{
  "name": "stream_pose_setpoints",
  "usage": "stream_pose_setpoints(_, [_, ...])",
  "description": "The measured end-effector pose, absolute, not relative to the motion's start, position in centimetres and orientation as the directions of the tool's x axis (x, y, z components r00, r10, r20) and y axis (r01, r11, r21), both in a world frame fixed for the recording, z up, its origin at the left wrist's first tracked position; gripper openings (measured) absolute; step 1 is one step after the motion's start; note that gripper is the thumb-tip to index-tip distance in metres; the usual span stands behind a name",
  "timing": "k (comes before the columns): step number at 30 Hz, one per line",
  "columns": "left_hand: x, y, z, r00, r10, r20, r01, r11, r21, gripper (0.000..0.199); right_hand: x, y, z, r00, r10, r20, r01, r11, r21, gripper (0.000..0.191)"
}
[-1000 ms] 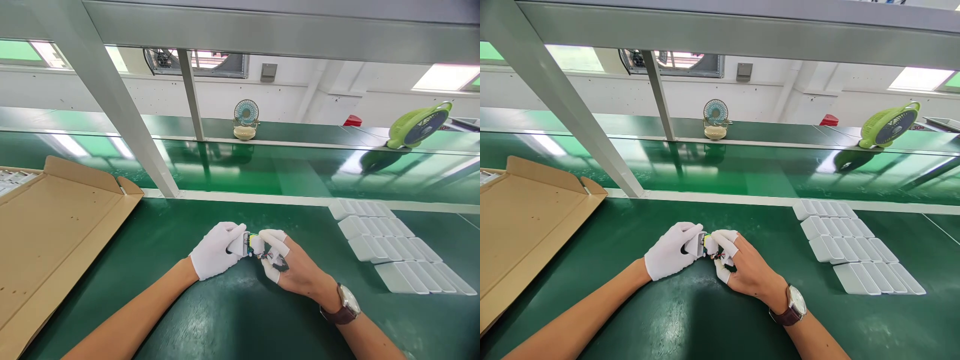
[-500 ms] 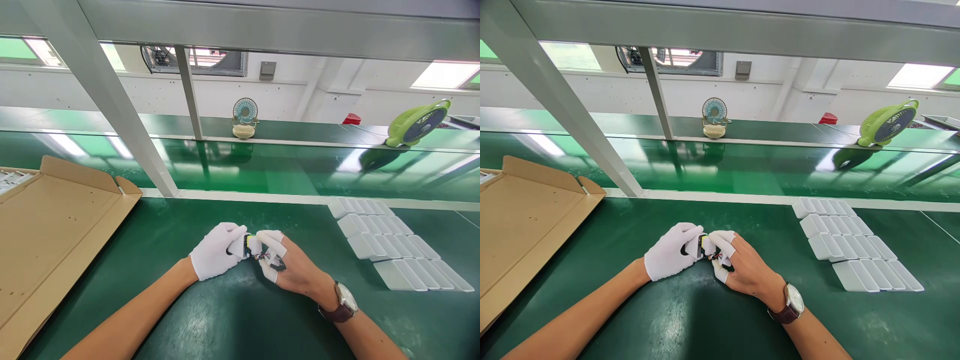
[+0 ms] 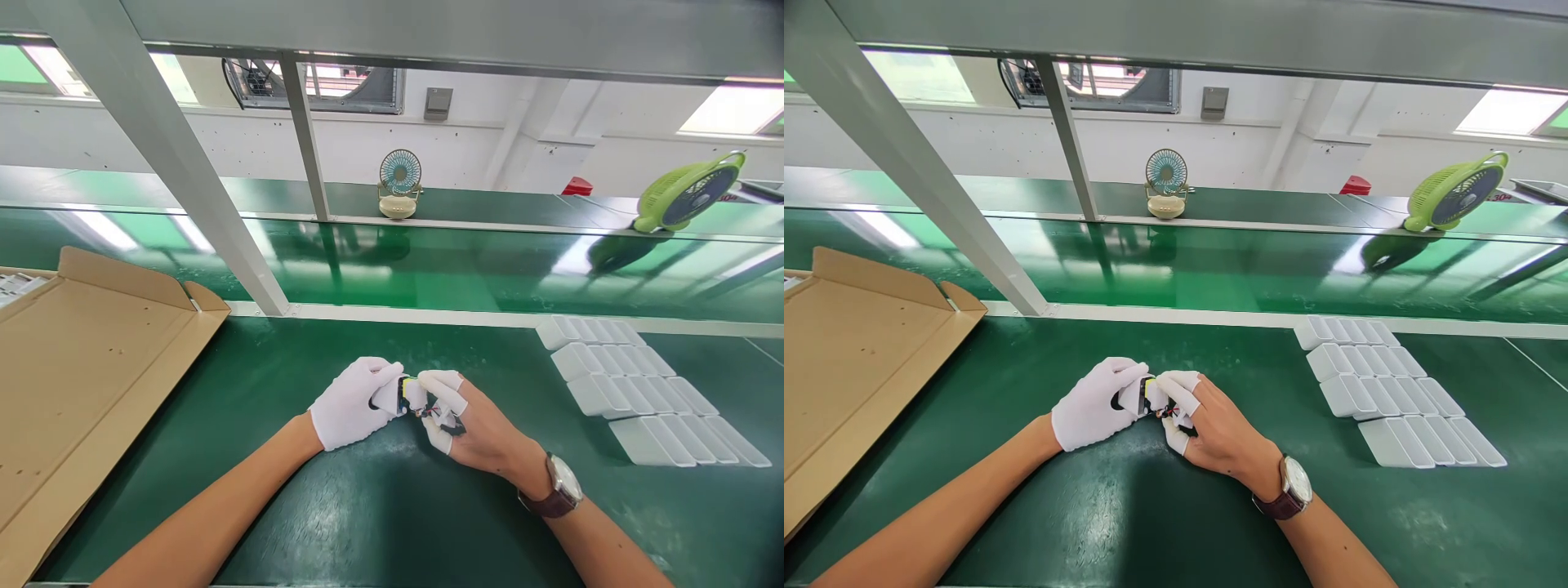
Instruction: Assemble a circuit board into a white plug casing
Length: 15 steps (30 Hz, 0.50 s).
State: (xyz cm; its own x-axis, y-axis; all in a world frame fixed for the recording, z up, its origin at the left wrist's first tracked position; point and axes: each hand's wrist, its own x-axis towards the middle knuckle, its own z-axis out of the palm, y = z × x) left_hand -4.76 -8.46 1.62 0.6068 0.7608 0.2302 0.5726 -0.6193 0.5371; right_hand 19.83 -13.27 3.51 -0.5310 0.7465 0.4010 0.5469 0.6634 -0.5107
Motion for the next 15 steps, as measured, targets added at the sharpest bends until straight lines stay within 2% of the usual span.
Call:
stream_pose_setpoints(10, [-4.65,-8.44,1.78,0.611,0.754,0.243,0.570,-0.631,0.527,0.052,19.91,-13.24,3.01,-0.525,0.739,0.422,0.554,0.673,-0.490,0.076])
stream_pose_setpoints(15, [-4.15,-8.63,2.33,0.627,0.752,0.201,0.567,-0.618,0.545,0.051,19.63,-13.21,2.52,-0.524,0.751,0.402,0.563,0.659,-0.499,0.075])
